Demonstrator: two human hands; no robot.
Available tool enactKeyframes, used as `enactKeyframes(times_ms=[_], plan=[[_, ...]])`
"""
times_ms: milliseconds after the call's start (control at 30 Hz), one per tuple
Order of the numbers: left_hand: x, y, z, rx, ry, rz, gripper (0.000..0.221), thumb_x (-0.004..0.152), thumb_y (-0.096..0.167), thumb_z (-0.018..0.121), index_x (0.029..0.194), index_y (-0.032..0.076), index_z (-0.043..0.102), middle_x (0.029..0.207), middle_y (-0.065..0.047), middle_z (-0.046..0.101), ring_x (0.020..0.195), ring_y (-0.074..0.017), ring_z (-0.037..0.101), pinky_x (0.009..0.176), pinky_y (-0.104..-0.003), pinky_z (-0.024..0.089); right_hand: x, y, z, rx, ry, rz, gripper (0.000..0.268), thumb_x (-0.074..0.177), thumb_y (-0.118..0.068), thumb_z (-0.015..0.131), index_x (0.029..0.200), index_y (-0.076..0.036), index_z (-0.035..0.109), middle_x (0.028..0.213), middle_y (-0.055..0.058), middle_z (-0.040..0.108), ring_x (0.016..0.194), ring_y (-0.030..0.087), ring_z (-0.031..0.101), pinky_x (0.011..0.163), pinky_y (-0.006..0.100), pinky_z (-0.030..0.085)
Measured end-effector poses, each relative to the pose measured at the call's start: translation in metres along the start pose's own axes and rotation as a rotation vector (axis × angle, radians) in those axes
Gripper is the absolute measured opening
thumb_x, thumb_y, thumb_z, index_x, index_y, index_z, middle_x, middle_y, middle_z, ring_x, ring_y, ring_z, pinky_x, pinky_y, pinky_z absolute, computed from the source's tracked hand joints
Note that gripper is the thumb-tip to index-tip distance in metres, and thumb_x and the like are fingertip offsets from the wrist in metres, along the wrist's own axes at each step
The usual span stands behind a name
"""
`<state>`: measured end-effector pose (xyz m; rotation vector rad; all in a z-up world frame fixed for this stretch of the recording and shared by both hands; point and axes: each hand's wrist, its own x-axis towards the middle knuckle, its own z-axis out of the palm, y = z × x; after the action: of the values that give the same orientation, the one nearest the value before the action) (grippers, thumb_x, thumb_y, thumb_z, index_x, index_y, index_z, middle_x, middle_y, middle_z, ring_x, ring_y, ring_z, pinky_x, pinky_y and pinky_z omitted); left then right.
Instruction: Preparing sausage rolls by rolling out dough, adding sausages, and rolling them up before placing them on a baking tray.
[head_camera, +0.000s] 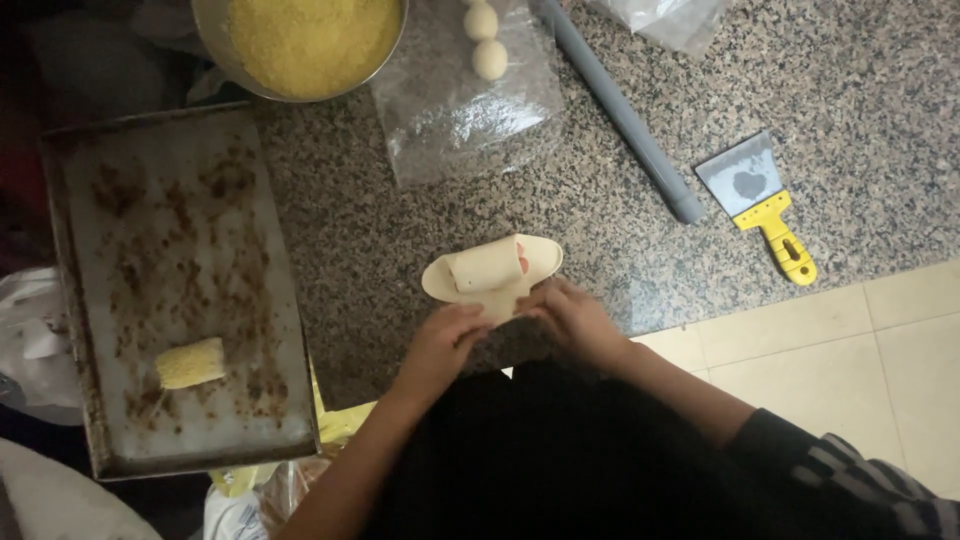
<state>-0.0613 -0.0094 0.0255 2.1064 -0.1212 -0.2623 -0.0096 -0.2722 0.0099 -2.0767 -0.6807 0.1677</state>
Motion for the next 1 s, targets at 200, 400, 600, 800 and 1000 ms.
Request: enactKeyframes(times_ms=[200, 400, 600, 800, 1000], plan=[[-0.014, 0.011, -0.016, -0.014, -0.218, -0.008, 0.02, 0.101, 0.008, 0.066, 0.117, 0.007, 0.078, 0.117, -0.021, 0.079, 0.115, -0.0423, 0.072, 0.099, -0.054, 0.057, -0.016, 0.005, 0.0, -0.094, -0.194, 0.075, 0.017, 0.106, -0.032, 0.063, 0.104, -0.015, 0.068, 0.096, 0.011, 0.08, 0.106, 0.035, 0.076, 0.091, 0.051, 0.058], [0.009, 0.028, -0.036, -0.168, -0.214, -0.151, 0.026, 0.097, 0.011, 0.073, 0.121, 0.001, 0.075, 0.115, -0.024, 0.079, 0.114, -0.0448, 0.072, 0.099, -0.056, 0.058, 0.021, -0.009, -0.019, -0.074, -0.223, 0.176, 0.02, 0.107, -0.033, 0.061, 0.109, -0.013, 0.066, 0.097, 0.011, 0.078, 0.11, 0.042, 0.073, 0.091, 0.056, 0.057], [0.069, 0.0, -0.038, -0.123, 0.078, -0.307, 0.023, 0.104, 0.023, 0.071, 0.122, 0.012, 0.079, 0.113, -0.008, 0.082, 0.114, -0.0275, 0.076, 0.099, -0.042, 0.058, 0.106, -0.006, -0.022, -0.044, -0.078, 0.164, 0.021, 0.107, -0.028, 0.063, 0.104, -0.01, 0.072, 0.102, 0.013, 0.075, 0.107, 0.039, 0.07, 0.095, 0.051, 0.054], [0.087, 0.033, -0.052, 0.194, 0.138, -0.112, 0.019, 0.101, 0.015, 0.071, 0.116, 0.007, 0.081, 0.108, -0.01, 0.079, 0.11, -0.0283, 0.074, 0.103, -0.045, 0.057, 0.12, 0.017, -0.011, -0.402, -0.089, 0.086, 0.025, 0.101, -0.035, 0.073, 0.097, -0.01, 0.071, 0.106, 0.008, 0.067, 0.102, 0.031, 0.064, 0.093, 0.049, 0.046], [0.091, 0.039, -0.009, 0.364, 0.104, 0.252, 0.026, 0.105, 0.005, 0.054, 0.125, 0.003, 0.07, 0.118, -0.017, 0.07, 0.114, -0.0362, 0.068, 0.1, -0.051, 0.055, 0.12, 0.014, -0.02, -0.129, -0.048, 0.506, 0.041, 0.101, -0.051, 0.065, 0.111, -0.014, 0.079, 0.117, 0.007, 0.075, 0.118, 0.031, 0.064, 0.1, 0.052, 0.035]])
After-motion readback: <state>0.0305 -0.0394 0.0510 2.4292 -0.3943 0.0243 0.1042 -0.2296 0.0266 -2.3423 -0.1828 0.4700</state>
